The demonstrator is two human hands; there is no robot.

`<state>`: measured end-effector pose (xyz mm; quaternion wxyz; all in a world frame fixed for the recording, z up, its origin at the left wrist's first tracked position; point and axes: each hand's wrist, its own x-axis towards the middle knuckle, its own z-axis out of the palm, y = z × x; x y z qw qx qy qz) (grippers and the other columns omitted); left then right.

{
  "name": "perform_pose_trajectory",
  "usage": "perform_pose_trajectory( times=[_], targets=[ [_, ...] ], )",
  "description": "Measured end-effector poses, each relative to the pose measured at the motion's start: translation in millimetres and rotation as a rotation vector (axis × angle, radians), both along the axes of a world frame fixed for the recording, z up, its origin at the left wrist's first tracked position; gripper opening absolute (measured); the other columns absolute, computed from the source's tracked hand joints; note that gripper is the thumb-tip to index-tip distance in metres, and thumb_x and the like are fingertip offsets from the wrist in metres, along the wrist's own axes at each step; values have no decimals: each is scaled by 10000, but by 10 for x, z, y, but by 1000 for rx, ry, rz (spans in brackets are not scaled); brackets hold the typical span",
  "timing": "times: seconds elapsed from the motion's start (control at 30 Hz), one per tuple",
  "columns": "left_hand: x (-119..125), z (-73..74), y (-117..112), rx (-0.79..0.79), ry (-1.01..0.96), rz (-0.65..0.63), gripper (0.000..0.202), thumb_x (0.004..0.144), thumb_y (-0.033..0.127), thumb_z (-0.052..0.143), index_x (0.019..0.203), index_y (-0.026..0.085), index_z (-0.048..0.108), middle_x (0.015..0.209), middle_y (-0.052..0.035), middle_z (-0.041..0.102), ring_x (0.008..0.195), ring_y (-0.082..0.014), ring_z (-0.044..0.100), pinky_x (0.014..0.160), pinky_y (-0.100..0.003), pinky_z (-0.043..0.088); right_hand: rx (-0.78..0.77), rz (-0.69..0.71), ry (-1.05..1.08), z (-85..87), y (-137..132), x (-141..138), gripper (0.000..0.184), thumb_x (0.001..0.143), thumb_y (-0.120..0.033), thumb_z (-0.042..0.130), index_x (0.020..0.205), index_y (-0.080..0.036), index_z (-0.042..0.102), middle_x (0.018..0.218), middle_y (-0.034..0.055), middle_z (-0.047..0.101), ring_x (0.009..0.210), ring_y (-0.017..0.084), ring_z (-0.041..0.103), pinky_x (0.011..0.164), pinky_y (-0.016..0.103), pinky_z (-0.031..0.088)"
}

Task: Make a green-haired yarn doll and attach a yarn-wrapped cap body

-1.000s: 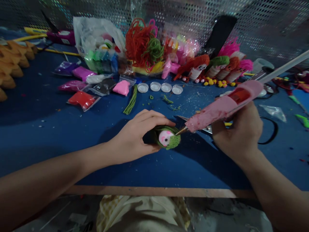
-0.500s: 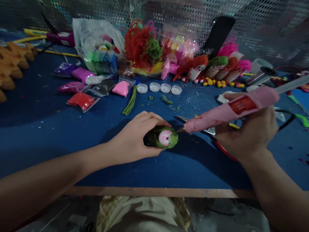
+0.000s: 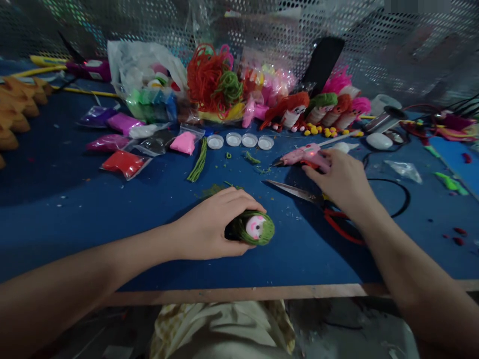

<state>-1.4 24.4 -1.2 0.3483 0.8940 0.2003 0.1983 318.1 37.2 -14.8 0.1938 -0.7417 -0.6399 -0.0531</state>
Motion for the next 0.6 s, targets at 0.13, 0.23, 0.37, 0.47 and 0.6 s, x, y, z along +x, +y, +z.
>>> perform_pose_trajectory(
  times=[0.13,0.23,0.37,0.47,0.6],
  targets=[
    [1,-13,10,-36,9,-76,448,792,216,747,1219,204,611,1191,-84,703,1110,-240,645,980,-361,492,82,119,-83,66,24,-47,378,891,-389,630,1153,-130,716,1133,210,716,1105,368,617,1002,537,436],
    [-11,-16,6,-42,27,-168,489,770,198,753,1239,204,614,1213,-91,700,1122,-248,655,992,-364,496,122,374,-54,234,-1,-288,277,974,-369,546,995,-223,780,998,117,738,1039,300,608,1018,511,404],
    [-28,-25,4,-20,43,-213,511,759,177,755,1252,182,619,1231,-100,690,1138,-254,656,999,-367,497,-3,722,25,379,21,-741,211,950,-332,626,911,-237,811,903,85,728,1021,281,533,934,448,410],
    [-34,-41,9,-26,35,-209,516,767,177,744,1267,187,618,1238,-99,684,1153,-252,650,989,-355,503,-146,837,18,396,104,-1033,197,941,-281,644,924,-210,827,919,91,726,1031,281,487,911,428,392],
    [-33,-56,13,-35,33,-192,523,769,189,737,1278,190,617,1212,-93,685,1131,-252,656,974,-357,511,-259,803,2,396,222,-1271,184,917,-251,669,889,-180,836,925,107,737,1039,292,453,917,446,351]
  ],
)
